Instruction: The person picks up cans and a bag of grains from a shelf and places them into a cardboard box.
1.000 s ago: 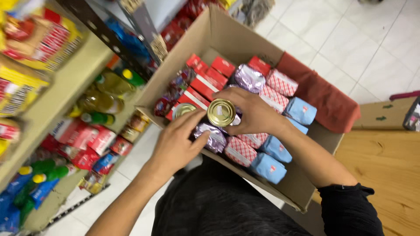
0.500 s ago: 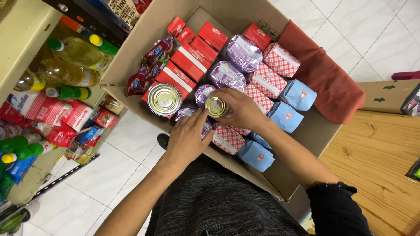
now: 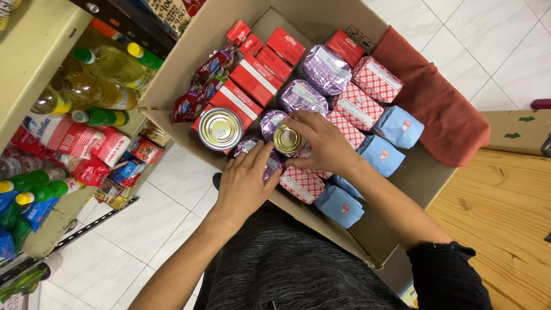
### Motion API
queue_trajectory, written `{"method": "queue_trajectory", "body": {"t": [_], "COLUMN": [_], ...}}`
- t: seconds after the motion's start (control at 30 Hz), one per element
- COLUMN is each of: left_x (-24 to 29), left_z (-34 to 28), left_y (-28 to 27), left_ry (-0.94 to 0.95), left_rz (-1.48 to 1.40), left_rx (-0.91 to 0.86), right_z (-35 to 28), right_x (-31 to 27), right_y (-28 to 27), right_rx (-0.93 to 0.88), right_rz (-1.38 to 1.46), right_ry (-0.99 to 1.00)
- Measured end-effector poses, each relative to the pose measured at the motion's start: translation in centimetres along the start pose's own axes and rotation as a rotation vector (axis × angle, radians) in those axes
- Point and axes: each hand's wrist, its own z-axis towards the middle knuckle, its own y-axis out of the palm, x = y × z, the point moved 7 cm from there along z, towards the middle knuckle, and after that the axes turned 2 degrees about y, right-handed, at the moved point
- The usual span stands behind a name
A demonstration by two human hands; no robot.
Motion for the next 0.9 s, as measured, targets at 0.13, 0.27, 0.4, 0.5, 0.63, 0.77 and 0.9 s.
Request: {"method": "queue_trajectory", "body": {"t": [0.13,0.27,0.4,0.5,0.63,0.77,0.9], "left_x": [-0.1,1.5,0.9,0.4,0.1,0.2,0.3], "left_z": [-1.3,-2.8,-5.0,-7.2,-9.8,-11.8,-13.5], "left_y": [-2.1,-8.8,-13.3,-17.8,-24.9,-31.3,-38.4], "left_ry": [0.129,0.313,0.392,0.443,0.491,0.533,0.571], "left_rz": [0.059,0.045,0.045,0.005,0.083,0.205,0.361], "left_rx": [0.277,0.571,0.667,0.757,0.826,0.925,0.999], "right_z": [0.4,2.8,6.2,8.3,11.9,15.8,19.4], "right_x": [-1.6,-6.5,-13.5,-19.3,-25.5,-31.4,-37.2], "right_y": [-1.0,-2.7,-3.9,-5.6,-6.9,-9.1,-12.1], "right_rx": [0.158,0.295,0.42,0.482,0.463,0.358,0.414], "right_rz": [0.036,0.166,0.235,0.266,0.222,0.3,0.319], "right_ry": [-0.086,-0.327,-0.49,-0.628,-0.747,-0.753,-0.816]}}
